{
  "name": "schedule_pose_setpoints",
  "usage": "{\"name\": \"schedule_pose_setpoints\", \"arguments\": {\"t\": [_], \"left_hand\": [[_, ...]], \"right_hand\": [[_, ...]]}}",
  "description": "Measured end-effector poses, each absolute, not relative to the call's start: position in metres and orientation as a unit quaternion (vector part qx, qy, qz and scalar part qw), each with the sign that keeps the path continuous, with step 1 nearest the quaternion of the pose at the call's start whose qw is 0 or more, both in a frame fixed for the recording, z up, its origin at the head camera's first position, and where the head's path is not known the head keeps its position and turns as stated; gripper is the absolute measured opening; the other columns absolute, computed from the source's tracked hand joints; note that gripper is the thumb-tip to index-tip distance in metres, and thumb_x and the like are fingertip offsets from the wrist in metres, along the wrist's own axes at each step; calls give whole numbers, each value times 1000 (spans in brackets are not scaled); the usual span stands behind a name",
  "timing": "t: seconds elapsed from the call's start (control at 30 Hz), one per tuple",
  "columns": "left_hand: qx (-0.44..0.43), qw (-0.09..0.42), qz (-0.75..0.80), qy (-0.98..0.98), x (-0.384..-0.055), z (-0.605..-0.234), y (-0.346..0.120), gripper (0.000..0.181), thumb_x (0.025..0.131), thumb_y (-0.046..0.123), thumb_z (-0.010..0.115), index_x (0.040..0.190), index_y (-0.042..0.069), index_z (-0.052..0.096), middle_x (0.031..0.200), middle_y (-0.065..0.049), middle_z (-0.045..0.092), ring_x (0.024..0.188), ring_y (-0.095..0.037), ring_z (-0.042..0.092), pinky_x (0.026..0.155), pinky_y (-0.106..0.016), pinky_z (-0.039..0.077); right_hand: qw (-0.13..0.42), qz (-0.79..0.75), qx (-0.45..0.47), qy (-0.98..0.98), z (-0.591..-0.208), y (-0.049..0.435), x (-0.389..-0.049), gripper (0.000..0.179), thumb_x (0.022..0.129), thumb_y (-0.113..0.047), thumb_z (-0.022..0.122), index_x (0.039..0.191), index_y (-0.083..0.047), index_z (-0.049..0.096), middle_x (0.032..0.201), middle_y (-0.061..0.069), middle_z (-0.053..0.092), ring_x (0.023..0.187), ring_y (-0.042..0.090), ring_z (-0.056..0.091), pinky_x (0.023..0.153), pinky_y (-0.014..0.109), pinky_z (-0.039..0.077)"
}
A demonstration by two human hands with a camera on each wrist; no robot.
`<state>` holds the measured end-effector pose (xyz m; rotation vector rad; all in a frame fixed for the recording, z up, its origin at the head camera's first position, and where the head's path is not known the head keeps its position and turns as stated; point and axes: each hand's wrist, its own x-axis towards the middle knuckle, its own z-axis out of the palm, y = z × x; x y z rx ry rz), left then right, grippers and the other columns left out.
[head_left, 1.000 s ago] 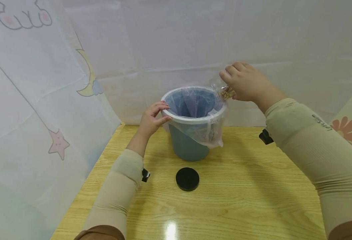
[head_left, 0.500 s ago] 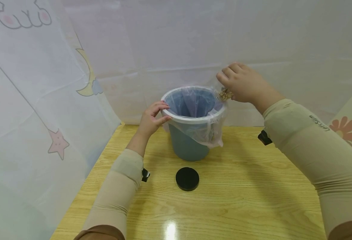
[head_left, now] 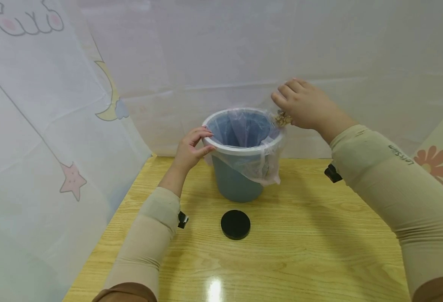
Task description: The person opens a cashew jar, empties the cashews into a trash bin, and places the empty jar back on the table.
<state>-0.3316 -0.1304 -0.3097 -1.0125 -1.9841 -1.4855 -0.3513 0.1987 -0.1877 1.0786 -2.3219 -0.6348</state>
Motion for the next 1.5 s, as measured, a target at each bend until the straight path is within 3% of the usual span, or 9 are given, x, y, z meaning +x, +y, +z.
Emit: {"name": "schedule_pose_setpoints", "arguments": {"t": [0.63,0.9,1.5], "left_hand": [[-362,236,-525,-733,-332,-310,-131,32,74,1,72,101,-13,60,113,-28,53,120,-41,41,102,-32,36],[-364,237,-523,-733,-333,-310,-130,32,74,-2,72,101,-14,60,114,-32,51,120,-42,41,101,-31,35],[-369,234,-529,-728,-333,-310,-131,34,75,3,72,102,-14,60,114,-32,50,121,-43,40,102,-32,35]], "right_hand": [[252,-244,401,-846,-186,196,-348,81,64,-8,81,131,3,36,127,28,41,119,44,34,105,53,21],[243,-259,392,-848,-187,197,-349,90,61,-14,85,133,2,34,131,28,38,122,44,31,106,52,19],[238,-260,389,-851,-187,196,-349,89,63,-14,84,134,2,32,130,28,38,122,44,30,107,52,18]]}}
